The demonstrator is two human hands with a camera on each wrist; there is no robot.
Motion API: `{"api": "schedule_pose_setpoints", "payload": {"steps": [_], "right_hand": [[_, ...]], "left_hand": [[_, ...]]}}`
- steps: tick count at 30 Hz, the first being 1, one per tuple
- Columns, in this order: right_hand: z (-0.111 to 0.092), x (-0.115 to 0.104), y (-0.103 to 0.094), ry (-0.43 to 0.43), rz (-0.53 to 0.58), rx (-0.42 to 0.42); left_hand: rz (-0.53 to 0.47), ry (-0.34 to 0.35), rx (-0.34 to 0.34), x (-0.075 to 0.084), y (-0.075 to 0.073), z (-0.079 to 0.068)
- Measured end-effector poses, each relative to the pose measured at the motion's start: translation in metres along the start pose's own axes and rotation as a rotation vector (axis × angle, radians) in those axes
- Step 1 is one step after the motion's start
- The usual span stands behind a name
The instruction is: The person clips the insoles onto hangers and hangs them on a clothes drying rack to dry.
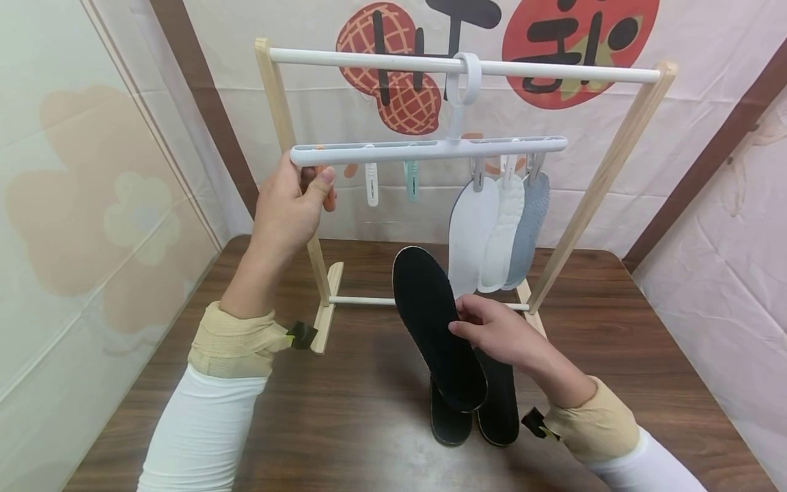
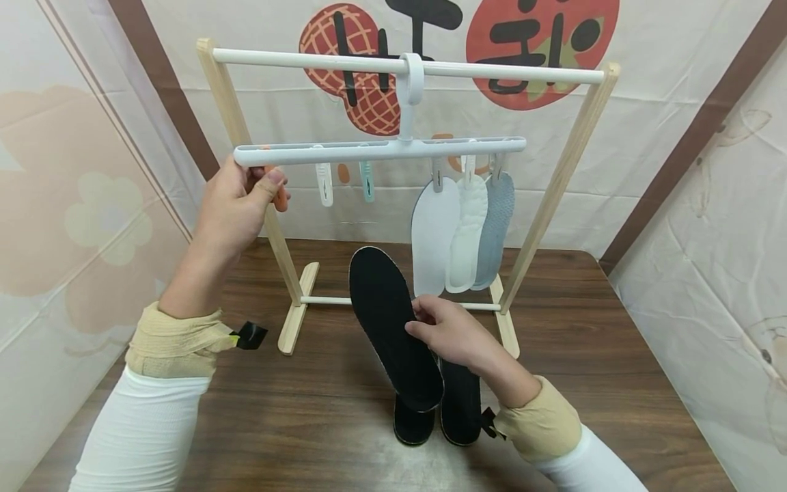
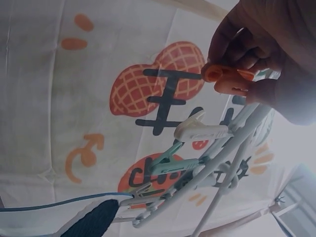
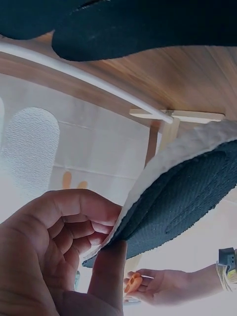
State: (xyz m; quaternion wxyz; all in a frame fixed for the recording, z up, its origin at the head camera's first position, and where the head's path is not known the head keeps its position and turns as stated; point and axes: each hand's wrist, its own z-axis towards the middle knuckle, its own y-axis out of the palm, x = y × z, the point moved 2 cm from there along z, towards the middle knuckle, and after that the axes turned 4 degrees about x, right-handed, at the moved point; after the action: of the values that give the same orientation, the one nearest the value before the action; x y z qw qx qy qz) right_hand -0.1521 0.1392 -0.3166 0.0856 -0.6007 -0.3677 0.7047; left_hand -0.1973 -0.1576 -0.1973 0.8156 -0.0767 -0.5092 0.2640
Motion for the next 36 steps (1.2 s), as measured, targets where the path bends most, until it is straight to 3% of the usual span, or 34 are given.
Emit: {"api": "schedule_pose_setpoints", "payload": {"steps": [14,36], "right_hand": [[0.015,-0.016,0.014,-0.010,0.039,-0.021],[0.032,-0.032,0.029,-0.048,0.052,-0.019]], "left_hand": [[-0.034,0.026,0.019,-0.001,0.002,-0.001],[0.028,0.117,0.017,-0.012,0.003,0.000]]}}
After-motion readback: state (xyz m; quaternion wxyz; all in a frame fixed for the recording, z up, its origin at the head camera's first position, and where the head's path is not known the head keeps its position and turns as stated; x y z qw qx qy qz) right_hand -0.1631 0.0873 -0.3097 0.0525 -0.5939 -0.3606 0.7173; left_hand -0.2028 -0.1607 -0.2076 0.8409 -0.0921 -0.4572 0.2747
